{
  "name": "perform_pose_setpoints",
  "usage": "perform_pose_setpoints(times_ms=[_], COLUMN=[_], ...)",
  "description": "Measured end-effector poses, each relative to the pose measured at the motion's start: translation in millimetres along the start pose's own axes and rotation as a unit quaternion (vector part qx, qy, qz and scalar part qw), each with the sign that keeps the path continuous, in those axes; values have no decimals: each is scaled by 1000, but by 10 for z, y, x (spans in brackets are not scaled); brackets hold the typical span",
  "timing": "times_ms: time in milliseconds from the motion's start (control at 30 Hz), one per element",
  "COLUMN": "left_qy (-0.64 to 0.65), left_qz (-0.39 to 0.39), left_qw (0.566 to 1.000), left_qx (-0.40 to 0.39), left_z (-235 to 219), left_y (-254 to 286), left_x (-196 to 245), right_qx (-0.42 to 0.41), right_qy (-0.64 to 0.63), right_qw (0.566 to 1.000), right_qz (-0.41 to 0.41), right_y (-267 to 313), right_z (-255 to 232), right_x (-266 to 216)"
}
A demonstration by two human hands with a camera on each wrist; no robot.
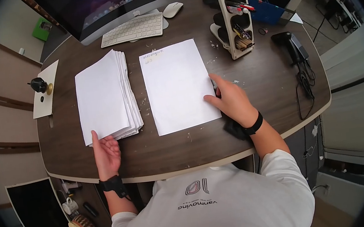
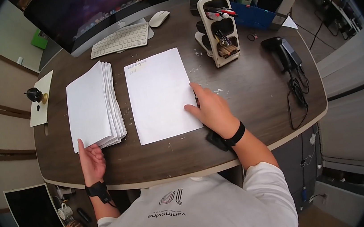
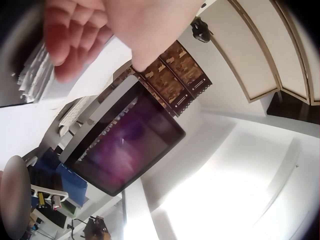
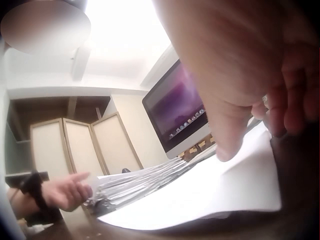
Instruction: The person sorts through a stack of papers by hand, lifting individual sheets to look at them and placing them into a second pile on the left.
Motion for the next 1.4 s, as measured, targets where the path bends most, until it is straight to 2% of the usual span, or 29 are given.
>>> perform_pose_setpoints(times_ms=[33, 100, 167, 233, 300, 333, 400, 433, 500, 533, 600, 700, 733, 800, 933, 1033, 1100, 1133, 1167, 1200, 1233, 1300, 1333, 1367, 1400], left_qy=[-39, -199, -285, -339, -387, -384, -442, -444, -441, -442, -437, -437, -437, -445, -441, -464, -476, -477, -474, -471, -470, -479, -479, -404, -320], left_qz=[-9, -28, 48, 132, 261, 263, 279, 278, 281, 282, 300, 309, 309, 311, 317, 341, 349, 348, 348, 349, 351, 333, 333, 223, 108], left_qw=[998, 970, 950, 921, 869, 870, 835, 834, 835, 834, 831, 828, 828, 823, 824, 801, 790, 790, 791, 793, 792, 792, 791, 856, 900], left_qx=[-40, -138, -119, -141, -165, -166, -171, -172, -172, -173, -168, -168, -168, -165, -162, -166, -168, -167, -167, -168, -168, -183, -183, -232, -274], left_z=[-32, 89, 503, 652, 763, 808, 891, 898, 902, 904, 914, 922, 919, 928, 932, 957, 948, 947, 953, 962, 962, 950, 955, 958, 959], left_y=[19, 252, 493, 550, 592, 610, 665, 661, 648, 644, 631, 619, 617, 606, 627, 631, 628, 640, 661, 671, 672, 675, 670, 662, 659], left_x=[-88, -222, -471, -644, -737, -726, -673, -673, -667, -674, -699, -717, -712, -709, -724, -719, -730, -727, -722, -719, -714, -717, -718, -734, -749], right_qx=[1, 31, 30, 27, 8, 10, -26, -25, -12, -10, -22, -27, -28, -1, 0, 3, 36, 35, 18, 1, 2, 41, 42, 9, -24], right_qy=[-1, 27, 26, 27, 23, 25, -49, -51, -208, -209, -318, -366, -366, -278, -200, -177, -92, -92, -226, -355, -356, -488, -488, -496, -503], right_qw=[1000, 999, 999, 999, 1000, 999, 998, 998, 976, 976, 937, 919, 919, 952, 970, 980, 995, 995, 971, 926, 926, 858, 858, 853, 847], right_qz=[1, -31, -31, -34, -19, -22, 27, 29, 64, 65, 141, 144, 144, 129, 137, 87, 19, 18, 73, 126, 124, 155, 155, 162, 167], right_y=[12, 37, 62, 90, 78, 53, 30, 26, -12, -31, -74, -131, -127, -141, -133, -136, -130, -143, -168, -185, -197, -196, -176, -144, -110], right_z=[7, 17, 9, -11, -54, -82, -109, -85, 13, 44, 102, 221, 208, 136, 40, 30, -12, -29, -50, -67, -69, -46, -47, -42, -19], right_x=[-1, -2, -35, -73, -93, -101, -95, -59, 51, 77, 139, 318, 309, 271, 249, 322, 301, 286, 275, 266, 239, 165, 132, 89, 43])
Point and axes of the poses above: each hand's wrist, its own y-axis away from the middle knuckle, its own z-axis out of the palm, x = y × z, the point moved 1 cm from there along -y, towards the middle knuckle, and after that the axes turned 12 degrees about x, right-handed, at the moved point
